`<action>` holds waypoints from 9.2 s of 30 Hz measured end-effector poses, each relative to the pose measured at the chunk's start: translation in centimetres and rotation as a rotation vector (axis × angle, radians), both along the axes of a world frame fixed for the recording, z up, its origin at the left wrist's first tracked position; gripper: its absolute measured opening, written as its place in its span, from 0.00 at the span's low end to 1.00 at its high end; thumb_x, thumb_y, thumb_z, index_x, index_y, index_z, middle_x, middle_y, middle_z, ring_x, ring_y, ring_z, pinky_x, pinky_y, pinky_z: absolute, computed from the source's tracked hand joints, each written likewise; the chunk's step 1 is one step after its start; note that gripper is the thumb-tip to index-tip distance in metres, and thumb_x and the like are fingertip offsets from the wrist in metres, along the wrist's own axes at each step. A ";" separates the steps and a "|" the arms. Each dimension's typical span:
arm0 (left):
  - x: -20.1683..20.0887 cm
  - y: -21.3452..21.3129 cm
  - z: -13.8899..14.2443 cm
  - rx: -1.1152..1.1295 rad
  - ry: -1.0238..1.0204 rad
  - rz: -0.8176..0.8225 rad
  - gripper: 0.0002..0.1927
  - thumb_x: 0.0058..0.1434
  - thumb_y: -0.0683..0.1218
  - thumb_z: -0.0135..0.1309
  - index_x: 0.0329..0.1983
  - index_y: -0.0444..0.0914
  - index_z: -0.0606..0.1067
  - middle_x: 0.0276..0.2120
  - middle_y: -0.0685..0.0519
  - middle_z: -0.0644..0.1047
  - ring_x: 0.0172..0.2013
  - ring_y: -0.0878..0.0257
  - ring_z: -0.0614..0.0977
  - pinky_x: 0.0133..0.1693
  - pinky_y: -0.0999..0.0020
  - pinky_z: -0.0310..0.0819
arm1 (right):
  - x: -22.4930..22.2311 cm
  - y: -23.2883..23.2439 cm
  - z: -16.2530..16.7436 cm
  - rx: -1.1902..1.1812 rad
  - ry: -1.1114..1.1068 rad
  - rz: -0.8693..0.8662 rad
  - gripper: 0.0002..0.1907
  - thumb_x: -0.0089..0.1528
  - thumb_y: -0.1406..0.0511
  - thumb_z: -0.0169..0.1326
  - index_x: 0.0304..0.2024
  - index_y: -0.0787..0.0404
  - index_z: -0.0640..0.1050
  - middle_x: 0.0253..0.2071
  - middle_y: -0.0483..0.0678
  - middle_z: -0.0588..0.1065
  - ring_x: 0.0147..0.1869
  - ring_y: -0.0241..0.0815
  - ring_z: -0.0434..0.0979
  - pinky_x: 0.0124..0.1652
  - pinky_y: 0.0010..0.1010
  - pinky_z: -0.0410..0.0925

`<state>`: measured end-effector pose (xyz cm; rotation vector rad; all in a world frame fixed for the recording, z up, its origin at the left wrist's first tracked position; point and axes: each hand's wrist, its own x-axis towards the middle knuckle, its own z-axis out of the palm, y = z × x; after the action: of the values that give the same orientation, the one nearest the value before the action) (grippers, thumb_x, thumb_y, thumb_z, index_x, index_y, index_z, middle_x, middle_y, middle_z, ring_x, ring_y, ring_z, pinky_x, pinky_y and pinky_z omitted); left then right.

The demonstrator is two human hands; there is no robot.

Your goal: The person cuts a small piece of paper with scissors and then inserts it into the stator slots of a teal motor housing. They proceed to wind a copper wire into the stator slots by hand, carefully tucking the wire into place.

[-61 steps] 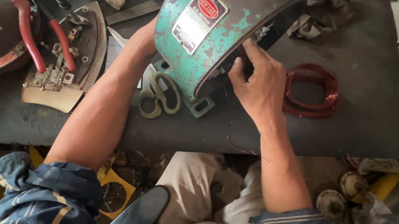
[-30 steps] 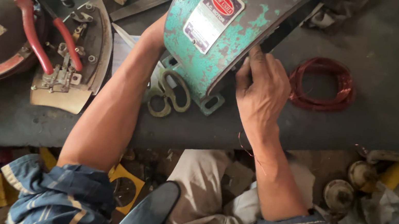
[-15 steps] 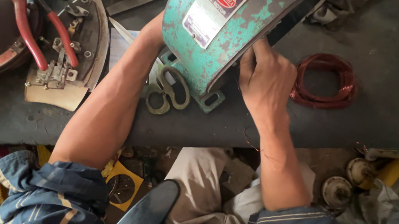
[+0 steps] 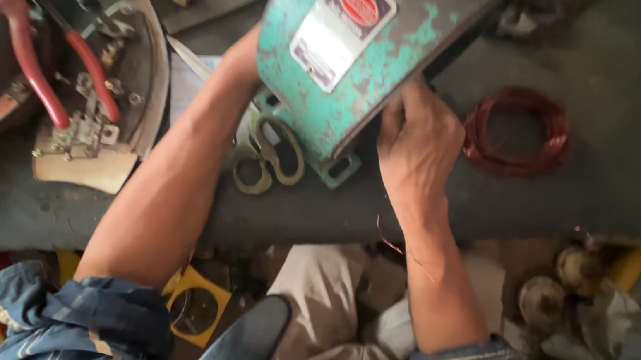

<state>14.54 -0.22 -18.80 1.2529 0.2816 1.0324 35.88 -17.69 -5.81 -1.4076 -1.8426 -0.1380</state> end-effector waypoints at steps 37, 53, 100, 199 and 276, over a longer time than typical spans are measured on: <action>-4.8 2.6 -3.1 -0.363 -0.090 0.098 0.18 0.70 0.45 0.57 0.59 0.32 0.75 0.49 0.46 0.81 0.45 0.61 0.84 0.46 0.68 0.82 | 6.6 -4.8 2.8 -0.637 -0.123 0.533 0.19 0.58 0.60 0.62 0.52 0.50 0.80 0.72 0.56 0.65 0.53 0.53 0.82 0.45 0.38 0.76; -6.4 2.1 -2.9 -0.356 -0.123 0.165 0.14 0.69 0.44 0.58 0.55 0.33 0.76 0.45 0.47 0.81 0.41 0.61 0.84 0.43 0.68 0.82 | 5.8 -4.5 -0.6 -0.344 -0.331 0.468 0.30 0.57 0.56 0.63 0.63 0.50 0.75 0.66 0.55 0.67 0.44 0.47 0.77 0.42 0.38 0.74; -2.7 0.7 2.5 -0.167 -0.026 0.177 0.24 0.73 0.45 0.51 0.71 0.36 0.68 0.54 0.52 0.78 0.49 0.67 0.81 0.50 0.73 0.78 | 4.0 -4.7 -0.8 -0.298 -0.242 0.348 0.25 0.56 0.52 0.66 0.52 0.54 0.79 0.67 0.65 0.67 0.41 0.50 0.82 0.41 0.38 0.75; -2.3 0.8 -1.6 -0.245 -0.037 0.131 0.18 0.70 0.45 0.57 0.60 0.32 0.75 0.51 0.48 0.81 0.48 0.62 0.83 0.48 0.69 0.80 | 4.5 -1.8 1.3 -0.037 0.121 0.346 0.32 0.63 0.81 0.51 0.70 0.62 0.68 0.67 0.58 0.72 0.69 0.57 0.77 0.65 0.37 0.73; -2.9 1.0 -2.9 -0.205 -0.170 0.044 0.17 0.68 0.42 0.60 0.59 0.31 0.75 0.50 0.47 0.81 0.47 0.62 0.84 0.47 0.70 0.80 | 3.6 -1.1 1.3 -0.101 0.178 0.416 0.41 0.57 0.73 0.67 0.71 0.63 0.66 0.66 0.58 0.74 0.69 0.53 0.79 0.66 0.36 0.73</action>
<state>11.64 0.81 -21.75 0.9726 0.2776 1.1114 39.48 -18.80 -4.50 -1.0353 -1.9680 0.2850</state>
